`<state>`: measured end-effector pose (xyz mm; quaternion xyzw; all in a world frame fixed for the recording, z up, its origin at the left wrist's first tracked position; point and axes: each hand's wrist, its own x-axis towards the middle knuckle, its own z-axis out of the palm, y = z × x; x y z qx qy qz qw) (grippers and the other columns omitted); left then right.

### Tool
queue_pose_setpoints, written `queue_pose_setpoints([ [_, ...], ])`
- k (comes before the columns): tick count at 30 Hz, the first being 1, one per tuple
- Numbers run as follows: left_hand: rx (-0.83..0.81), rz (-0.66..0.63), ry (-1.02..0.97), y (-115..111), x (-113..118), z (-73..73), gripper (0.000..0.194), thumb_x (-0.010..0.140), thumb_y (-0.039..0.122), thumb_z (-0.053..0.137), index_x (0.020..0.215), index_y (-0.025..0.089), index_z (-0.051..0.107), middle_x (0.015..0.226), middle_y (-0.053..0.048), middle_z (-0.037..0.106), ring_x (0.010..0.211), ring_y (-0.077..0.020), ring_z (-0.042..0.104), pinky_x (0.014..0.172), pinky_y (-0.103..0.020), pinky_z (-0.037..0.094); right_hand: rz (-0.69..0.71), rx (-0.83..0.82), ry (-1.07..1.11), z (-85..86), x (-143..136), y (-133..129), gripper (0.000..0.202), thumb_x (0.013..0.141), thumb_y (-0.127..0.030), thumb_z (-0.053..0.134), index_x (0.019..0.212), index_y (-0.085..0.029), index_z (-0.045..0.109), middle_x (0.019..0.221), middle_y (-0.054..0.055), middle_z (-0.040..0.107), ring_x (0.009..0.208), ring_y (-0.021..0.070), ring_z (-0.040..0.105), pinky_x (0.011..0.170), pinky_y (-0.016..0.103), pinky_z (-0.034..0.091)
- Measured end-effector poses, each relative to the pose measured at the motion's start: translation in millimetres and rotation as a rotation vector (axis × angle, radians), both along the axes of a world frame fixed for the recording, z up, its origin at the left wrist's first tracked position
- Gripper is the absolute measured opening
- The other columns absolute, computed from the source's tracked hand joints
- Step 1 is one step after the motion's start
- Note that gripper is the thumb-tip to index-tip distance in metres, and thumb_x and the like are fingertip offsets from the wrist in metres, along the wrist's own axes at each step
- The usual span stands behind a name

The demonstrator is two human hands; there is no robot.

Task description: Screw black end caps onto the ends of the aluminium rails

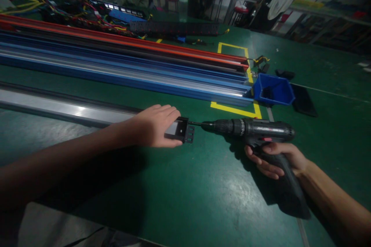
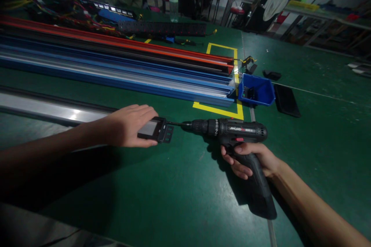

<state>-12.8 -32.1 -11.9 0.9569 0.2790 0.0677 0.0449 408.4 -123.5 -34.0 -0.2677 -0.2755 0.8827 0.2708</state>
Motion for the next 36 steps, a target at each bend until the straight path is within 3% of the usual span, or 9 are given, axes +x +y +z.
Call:
queue_pose_setpoints([
  [7, -0.009, 0.005, 0.02, 0.2, 0.8, 1.4, 0.058, 0.096, 0.066, 0.06, 0.116, 0.012, 0.063, 0.107, -0.011, 0.067, 0.096, -0.0262, 0.062, 0.085, -0.037, 0.044, 0.016, 0.007, 0.006, -2.4, 2.0, 0.3, 0.035, 0.097, -0.024, 0.065, 0.125, -0.006, 0.075, 0.097, 0.015, 0.075, 0.044, 0.0033, 0.056, 0.052, 0.02, 0.058],
  [18, -0.019, 0.023, 0.029, -0.4, 1.6, 1.2, 0.058, 0.095, 0.066, 0.061, 0.116, 0.011, 0.064, 0.108, -0.011, 0.067, 0.095, -0.0263, 0.062, 0.085, -0.039, 0.045, 0.018, 0.038, -0.046, -2.4, 2.4, 0.1, 0.03, 0.095, -0.027, 0.066, 0.114, -0.006, 0.078, 0.09, 0.012, 0.073, 0.04, 0.0028, 0.051, 0.049, 0.019, 0.056],
  [26, -0.026, 0.013, 0.021, -0.2, 1.5, 2.0, 0.059, 0.095, 0.065, 0.062, 0.117, 0.011, 0.064, 0.11, -0.013, 0.068, 0.096, -0.0265, 0.063, 0.086, -0.038, 0.046, 0.01, 0.033, -0.044, -4.6, 3.0, 0.0, 0.036, 0.093, -0.026, 0.064, 0.121, -0.006, 0.075, 0.09, 0.013, 0.073, 0.038, 0.0035, 0.046, 0.044, 0.021, 0.05],
  [36, 0.017, -0.015, -0.034, -4.5, 0.1, 2.5, 0.058, 0.096, 0.059, 0.066, 0.125, 0.009, 0.062, 0.113, -0.015, 0.071, 0.1, -0.0271, 0.066, 0.088, -0.037, 0.047, 0.015, 0.026, -0.025, -3.7, 1.8, -0.9, 0.035, 0.093, -0.025, 0.061, 0.119, -0.007, 0.075, 0.092, 0.013, 0.073, 0.04, 0.0029, 0.046, 0.047, 0.02, 0.053],
])
